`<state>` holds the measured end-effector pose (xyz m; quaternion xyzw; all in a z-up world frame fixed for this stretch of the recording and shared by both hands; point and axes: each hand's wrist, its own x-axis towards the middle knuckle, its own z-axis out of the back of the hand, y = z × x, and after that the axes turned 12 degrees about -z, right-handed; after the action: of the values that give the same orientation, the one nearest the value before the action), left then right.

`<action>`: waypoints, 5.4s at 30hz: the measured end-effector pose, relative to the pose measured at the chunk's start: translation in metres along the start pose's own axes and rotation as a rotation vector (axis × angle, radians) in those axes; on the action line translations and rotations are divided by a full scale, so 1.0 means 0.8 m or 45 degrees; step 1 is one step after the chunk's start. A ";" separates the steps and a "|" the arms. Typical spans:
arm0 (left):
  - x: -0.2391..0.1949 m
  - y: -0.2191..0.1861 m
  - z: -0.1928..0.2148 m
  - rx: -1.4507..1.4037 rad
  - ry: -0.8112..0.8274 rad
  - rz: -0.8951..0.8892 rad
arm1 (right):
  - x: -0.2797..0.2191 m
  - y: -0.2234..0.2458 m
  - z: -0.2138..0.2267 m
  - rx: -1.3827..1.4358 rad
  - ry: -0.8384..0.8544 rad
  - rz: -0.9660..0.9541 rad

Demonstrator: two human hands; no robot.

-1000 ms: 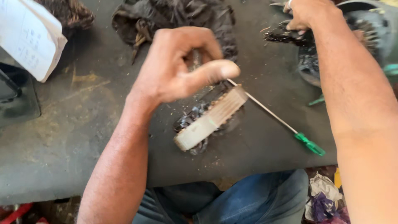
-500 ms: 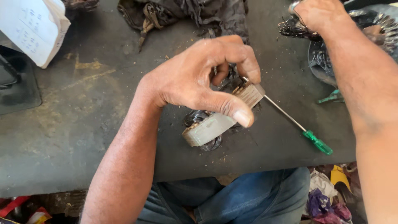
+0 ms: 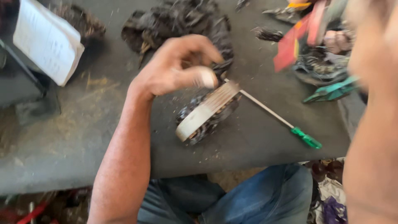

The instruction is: The person uses a screwdriver and pliers to scrape and remove material from the slots of a cylindrical electrical component. They repeatedly rotate the component and switch between tools to clean the interior surfaces.

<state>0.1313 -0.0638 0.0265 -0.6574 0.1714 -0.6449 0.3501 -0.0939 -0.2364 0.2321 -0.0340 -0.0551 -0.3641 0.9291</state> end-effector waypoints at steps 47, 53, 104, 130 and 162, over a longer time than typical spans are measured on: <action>-0.019 0.038 0.018 1.443 -0.754 0.279 | 0.009 -0.012 -0.118 0.912 -0.171 0.094; -0.024 0.037 0.008 1.423 -0.785 0.104 | -0.048 -0.029 -0.192 0.726 -0.056 0.047; 0.007 -0.019 -0.033 -0.091 0.415 -0.050 | -0.222 -0.077 -0.185 1.537 0.225 -0.394; -0.006 0.006 0.008 -0.169 0.248 0.174 | -0.286 0.032 -0.150 1.761 0.272 -0.207; 0.012 -0.023 -0.034 -0.065 0.537 -0.235 | -0.306 -0.028 -0.199 1.350 0.679 -0.653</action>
<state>0.1019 -0.0642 0.0443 -0.5296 0.1963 -0.7928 0.2292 -0.2752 -0.1042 0.0440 0.5354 -0.0011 -0.4940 0.6850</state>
